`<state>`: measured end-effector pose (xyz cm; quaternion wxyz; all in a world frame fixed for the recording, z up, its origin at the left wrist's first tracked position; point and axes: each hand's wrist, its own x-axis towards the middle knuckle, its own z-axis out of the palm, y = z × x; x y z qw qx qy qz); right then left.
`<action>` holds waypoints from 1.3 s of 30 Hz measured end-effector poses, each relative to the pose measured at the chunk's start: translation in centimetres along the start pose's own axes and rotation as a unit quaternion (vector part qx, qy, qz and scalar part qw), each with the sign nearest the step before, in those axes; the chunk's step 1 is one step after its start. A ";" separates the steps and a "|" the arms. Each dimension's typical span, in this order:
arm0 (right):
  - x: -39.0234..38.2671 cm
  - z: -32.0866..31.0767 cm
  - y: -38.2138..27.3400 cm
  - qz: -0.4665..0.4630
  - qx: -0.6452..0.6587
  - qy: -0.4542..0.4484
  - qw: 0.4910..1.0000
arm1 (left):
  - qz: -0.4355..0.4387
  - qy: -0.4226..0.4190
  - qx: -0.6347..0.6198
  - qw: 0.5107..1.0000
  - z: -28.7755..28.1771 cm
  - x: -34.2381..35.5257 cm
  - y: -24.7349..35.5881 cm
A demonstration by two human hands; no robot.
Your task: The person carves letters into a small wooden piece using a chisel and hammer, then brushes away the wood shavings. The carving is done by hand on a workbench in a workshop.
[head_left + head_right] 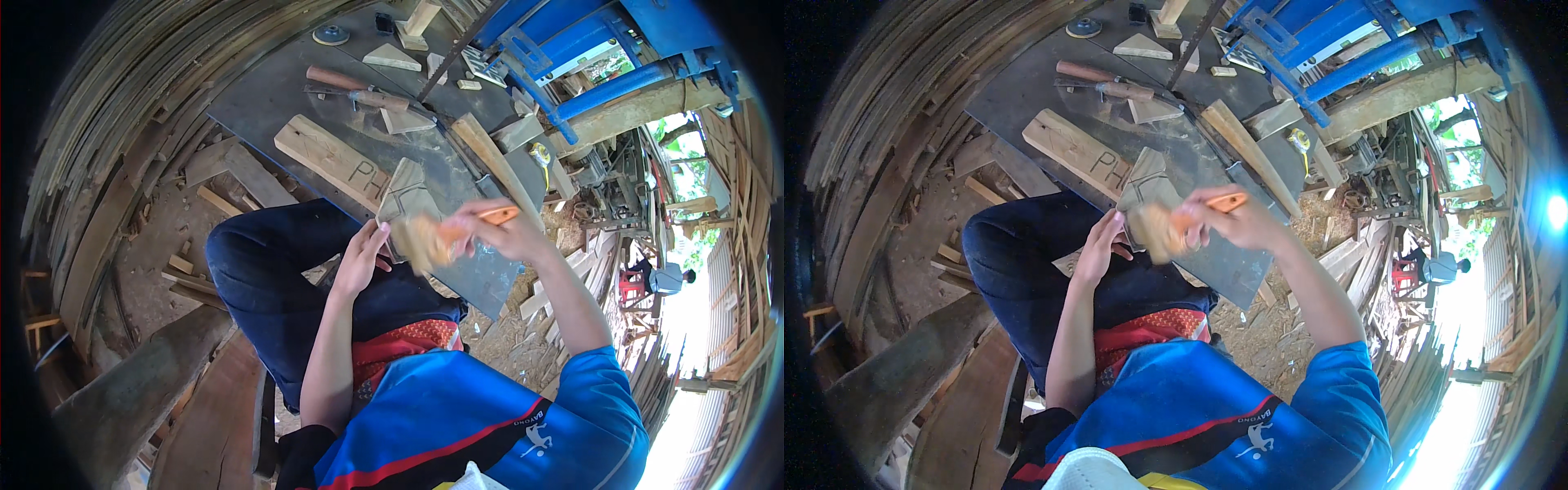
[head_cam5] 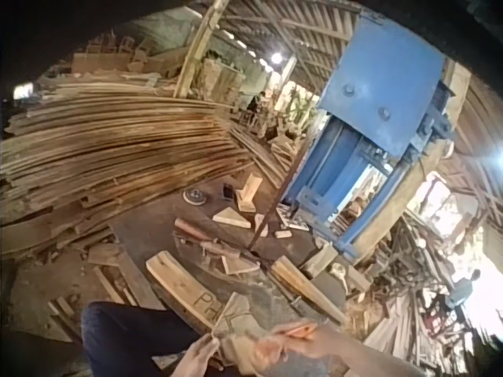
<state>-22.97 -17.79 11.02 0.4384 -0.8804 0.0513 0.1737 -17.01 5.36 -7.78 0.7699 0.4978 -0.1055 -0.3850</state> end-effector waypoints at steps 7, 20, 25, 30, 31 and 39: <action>-0.1 1.6 1.7 -0.016 0.142 0.124 0.982 | 0.004 0.011 0.010 1.000 1.1 -0.2 1.1; -1.2 2.7 6.2 -0.014 0.451 0.127 0.884 | 0.009 0.024 0.042 0.999 0.8 0.1 0.5; -1.6 3.1 4.9 -0.035 0.503 0.107 0.857 | 0.023 0.017 0.034 0.999 0.8 0.0 0.2; -1.7 3.7 5.1 -0.028 0.461 0.086 0.883 | 0.050 0.011 0.056 0.997 0.4 0.1 -0.5; -1.6 3.6 4.7 -0.030 0.485 0.084 0.870 | 0.043 0.017 0.060 0.997 0.4 0.2 -0.4; -0.4 3.1 4.8 0.039 0.266 0.155 0.951 | 0.009 0.040 0.031 0.999 0.5 0.2 -0.2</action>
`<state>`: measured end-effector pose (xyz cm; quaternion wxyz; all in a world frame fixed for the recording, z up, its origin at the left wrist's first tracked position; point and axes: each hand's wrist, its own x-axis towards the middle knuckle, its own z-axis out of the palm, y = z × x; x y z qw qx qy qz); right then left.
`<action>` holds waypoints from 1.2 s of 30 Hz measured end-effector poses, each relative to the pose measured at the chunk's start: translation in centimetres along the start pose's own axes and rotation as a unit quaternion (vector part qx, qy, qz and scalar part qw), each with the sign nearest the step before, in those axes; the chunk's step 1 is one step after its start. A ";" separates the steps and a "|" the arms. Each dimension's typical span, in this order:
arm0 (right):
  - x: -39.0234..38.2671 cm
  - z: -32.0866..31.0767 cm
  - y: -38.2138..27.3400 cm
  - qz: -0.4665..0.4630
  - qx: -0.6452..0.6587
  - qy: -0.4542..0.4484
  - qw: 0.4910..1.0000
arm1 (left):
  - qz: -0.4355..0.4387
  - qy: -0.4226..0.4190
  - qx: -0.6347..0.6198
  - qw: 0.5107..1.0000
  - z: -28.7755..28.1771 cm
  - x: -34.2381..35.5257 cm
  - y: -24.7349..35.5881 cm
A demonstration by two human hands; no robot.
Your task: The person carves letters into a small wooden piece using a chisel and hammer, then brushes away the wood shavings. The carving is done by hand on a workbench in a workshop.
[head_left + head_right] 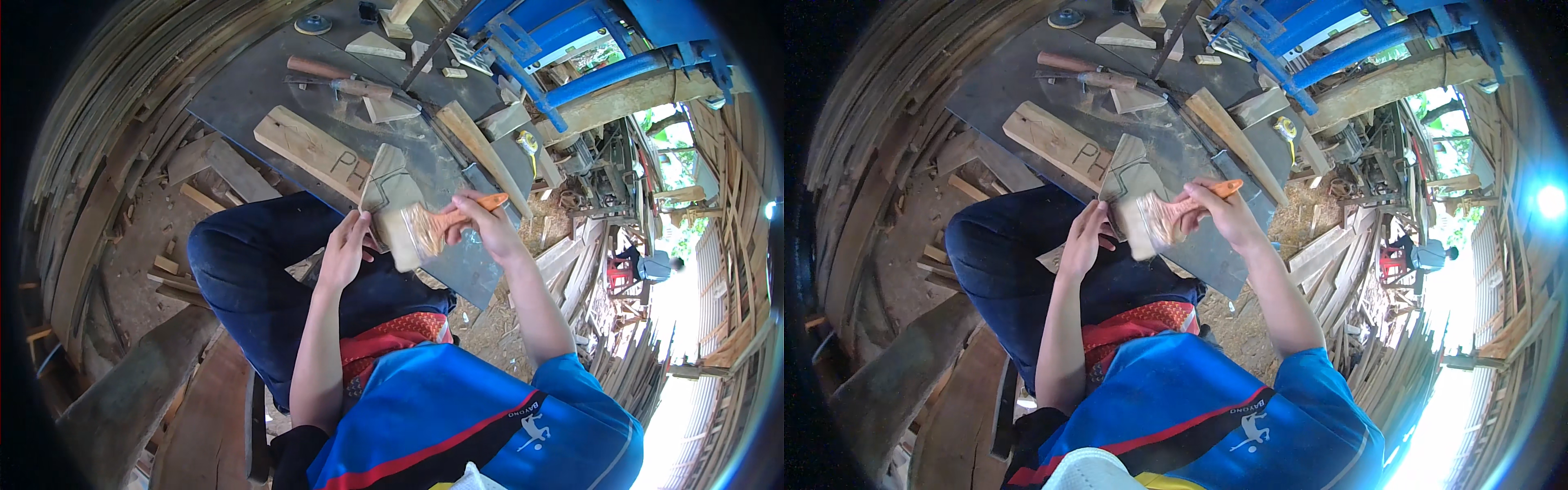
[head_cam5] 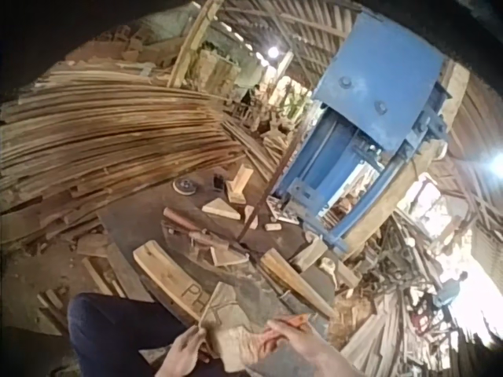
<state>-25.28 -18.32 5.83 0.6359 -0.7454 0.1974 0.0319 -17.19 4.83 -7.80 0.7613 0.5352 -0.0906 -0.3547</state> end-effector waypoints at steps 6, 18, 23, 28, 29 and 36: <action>0.1 1.9 -0.9 -0.016 -0.010 0.077 0.997 | 0.003 0.010 -0.022 1.000 0.3 0.0 0.3; 0.0 0.0 0.3 -0.004 -0.004 -0.061 0.998 | 0.007 0.007 -0.004 1.000 0.1 -0.1 0.4; -0.4 0.7 0.3 -0.018 -0.031 0.005 0.999 | 0.005 0.012 -0.005 1.000 0.1 -0.1 0.6; 0.1 0.5 0.3 -0.044 -0.023 0.065 0.997 | 0.008 0.018 0.005 1.000 0.0 0.0 0.0; 0.1 0.8 0.0 -0.056 -0.028 0.063 0.996 | 0.007 0.015 0.010 1.000 0.0 0.2 -0.4; 0.4 0.5 -0.6 -0.043 -0.032 0.047 0.997 | 0.002 0.008 0.014 1.000 -0.1 0.1 0.0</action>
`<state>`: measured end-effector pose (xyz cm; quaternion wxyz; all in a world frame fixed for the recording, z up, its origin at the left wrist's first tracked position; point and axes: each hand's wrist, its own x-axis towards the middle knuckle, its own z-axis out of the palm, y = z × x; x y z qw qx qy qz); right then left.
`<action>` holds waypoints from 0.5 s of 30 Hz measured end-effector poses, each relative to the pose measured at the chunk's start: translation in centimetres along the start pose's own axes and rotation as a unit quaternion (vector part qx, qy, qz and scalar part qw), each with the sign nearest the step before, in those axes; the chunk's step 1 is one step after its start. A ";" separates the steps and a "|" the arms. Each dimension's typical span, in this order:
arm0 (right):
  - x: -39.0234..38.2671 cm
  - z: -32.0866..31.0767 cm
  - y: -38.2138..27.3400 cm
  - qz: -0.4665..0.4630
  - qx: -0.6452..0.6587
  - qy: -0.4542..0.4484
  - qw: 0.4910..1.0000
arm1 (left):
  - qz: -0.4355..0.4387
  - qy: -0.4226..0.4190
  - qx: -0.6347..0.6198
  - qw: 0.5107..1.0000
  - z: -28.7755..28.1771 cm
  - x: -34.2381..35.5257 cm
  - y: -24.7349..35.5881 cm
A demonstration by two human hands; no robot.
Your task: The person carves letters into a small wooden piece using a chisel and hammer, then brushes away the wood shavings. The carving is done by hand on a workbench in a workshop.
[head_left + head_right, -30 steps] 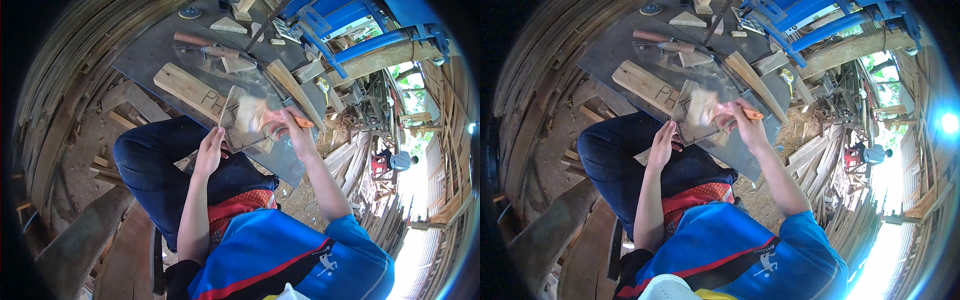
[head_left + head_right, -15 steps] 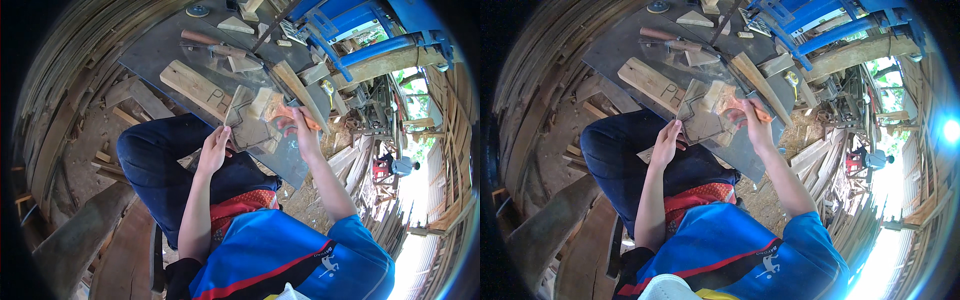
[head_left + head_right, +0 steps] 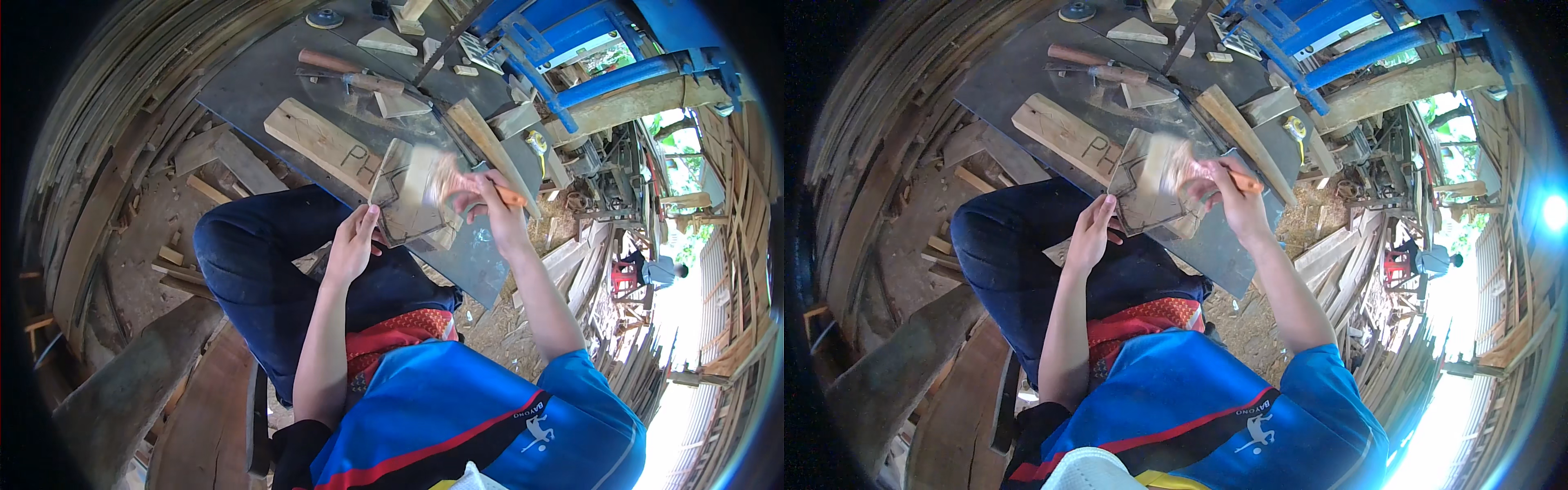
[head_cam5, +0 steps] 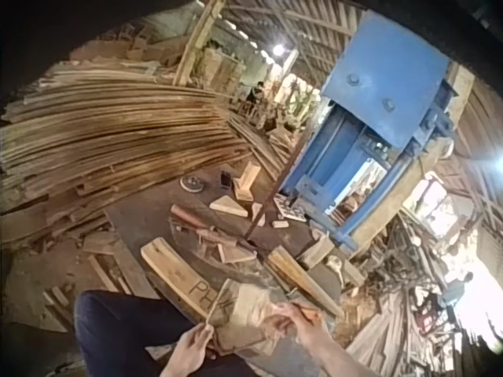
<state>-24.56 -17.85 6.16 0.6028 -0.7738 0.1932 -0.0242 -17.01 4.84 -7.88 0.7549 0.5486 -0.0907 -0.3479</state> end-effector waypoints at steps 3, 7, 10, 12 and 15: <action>-0.6 -0.3 -0.1 0.033 0.023 -0.127 0.991 | -0.020 -0.003 -0.003 1.000 0.1 -0.2 0.4; -0.6 -1.1 1.3 0.014 0.038 -0.104 0.994 | 0.011 -0.025 0.010 1.000 0.3 -0.8 1.3; -0.8 -1.3 1.7 -0.010 0.092 -0.089 0.992 | 0.030 -0.016 0.034 0.999 1.0 -1.1 1.9; -1.5 -2.1 1.6 0.008 0.135 -0.181 0.974 | 0.018 -0.017 0.035 0.999 1.0 -1.2 2.0; -0.7 -0.7 1.7 -0.002 0.109 0.021 0.994 | -0.011 -0.004 0.020 1.000 0.4 -0.6 1.5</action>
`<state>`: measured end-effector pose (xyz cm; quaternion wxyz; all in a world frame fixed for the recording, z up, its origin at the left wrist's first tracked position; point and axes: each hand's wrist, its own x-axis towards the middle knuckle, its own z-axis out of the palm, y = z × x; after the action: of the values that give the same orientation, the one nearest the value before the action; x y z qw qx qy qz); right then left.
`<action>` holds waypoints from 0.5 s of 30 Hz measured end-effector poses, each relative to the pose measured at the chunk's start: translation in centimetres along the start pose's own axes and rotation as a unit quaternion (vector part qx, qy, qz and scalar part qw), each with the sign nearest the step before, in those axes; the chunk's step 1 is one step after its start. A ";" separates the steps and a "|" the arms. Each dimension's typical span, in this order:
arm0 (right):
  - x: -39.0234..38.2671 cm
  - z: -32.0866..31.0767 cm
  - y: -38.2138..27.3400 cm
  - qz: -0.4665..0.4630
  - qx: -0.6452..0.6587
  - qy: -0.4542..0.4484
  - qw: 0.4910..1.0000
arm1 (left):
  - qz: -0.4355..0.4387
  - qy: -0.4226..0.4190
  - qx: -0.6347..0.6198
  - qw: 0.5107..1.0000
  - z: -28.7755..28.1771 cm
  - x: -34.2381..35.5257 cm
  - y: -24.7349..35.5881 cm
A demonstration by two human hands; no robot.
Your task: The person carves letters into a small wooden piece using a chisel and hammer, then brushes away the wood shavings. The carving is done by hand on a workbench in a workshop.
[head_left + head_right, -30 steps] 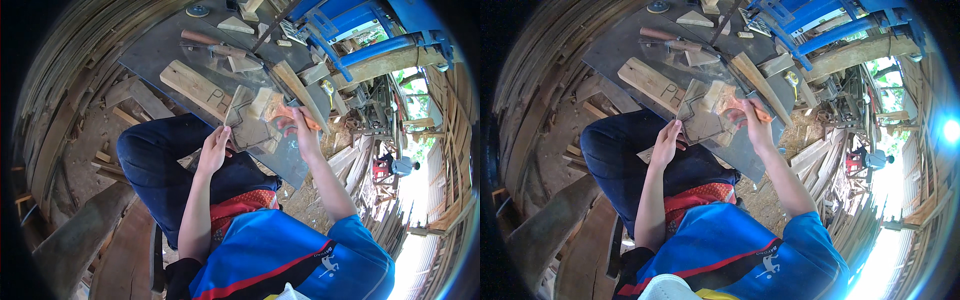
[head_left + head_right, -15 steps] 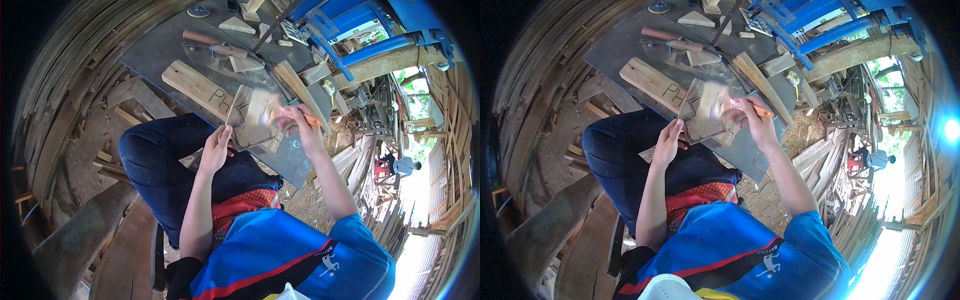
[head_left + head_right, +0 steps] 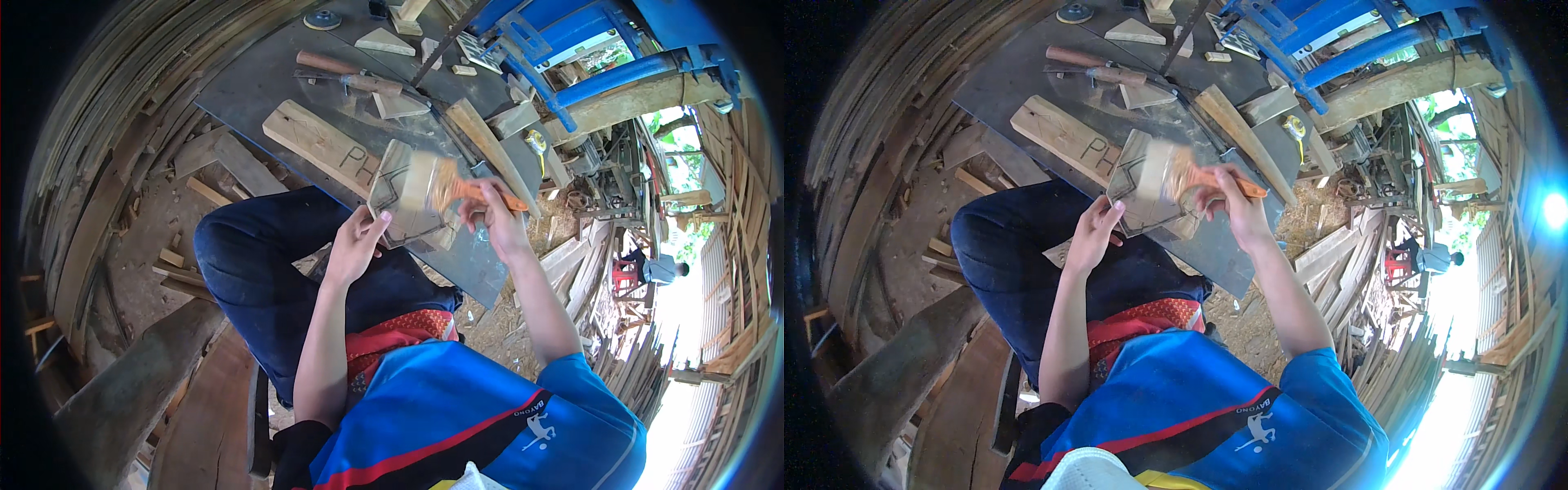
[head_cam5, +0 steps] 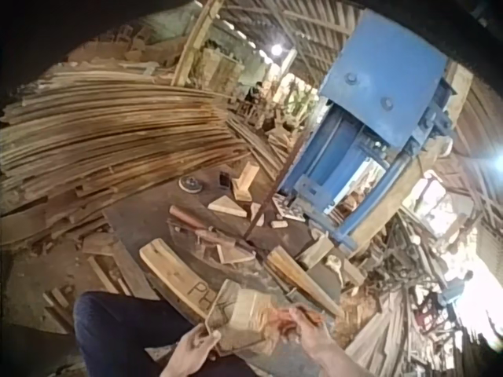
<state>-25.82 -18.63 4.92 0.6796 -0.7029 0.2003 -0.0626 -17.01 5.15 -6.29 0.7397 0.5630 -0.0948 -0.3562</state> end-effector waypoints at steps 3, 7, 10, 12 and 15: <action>0.0 -0.3 0.2 0.019 -0.023 -0.007 1.000 | 0.003 -0.005 0.027 1.000 0.2 0.0 0.1; 0.2 -0.4 0.4 0.039 -0.072 -0.078 0.994 | 0.002 -0.007 -0.038 0.999 -0.2 0.4 -1.1; 0.4 1.6 0.1 0.016 -0.062 0.005 0.998 | 0.001 -0.005 -0.048 0.999 -0.3 0.4 -1.2; -0.1 0.7 -0.3 0.062 -0.091 -0.127 0.986 | -0.005 -0.005 -0.042 0.999 -0.2 0.4 -1.1; 0.3 1.2 -0.6 0.029 -0.087 -0.008 0.996 | 0.004 -0.004 -0.056 0.998 -0.1 0.1 -0.6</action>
<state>-24.93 -17.60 5.39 0.6187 -0.7539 0.2199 -0.0200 -17.09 5.07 -6.86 0.7709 0.5191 -0.0804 -0.3603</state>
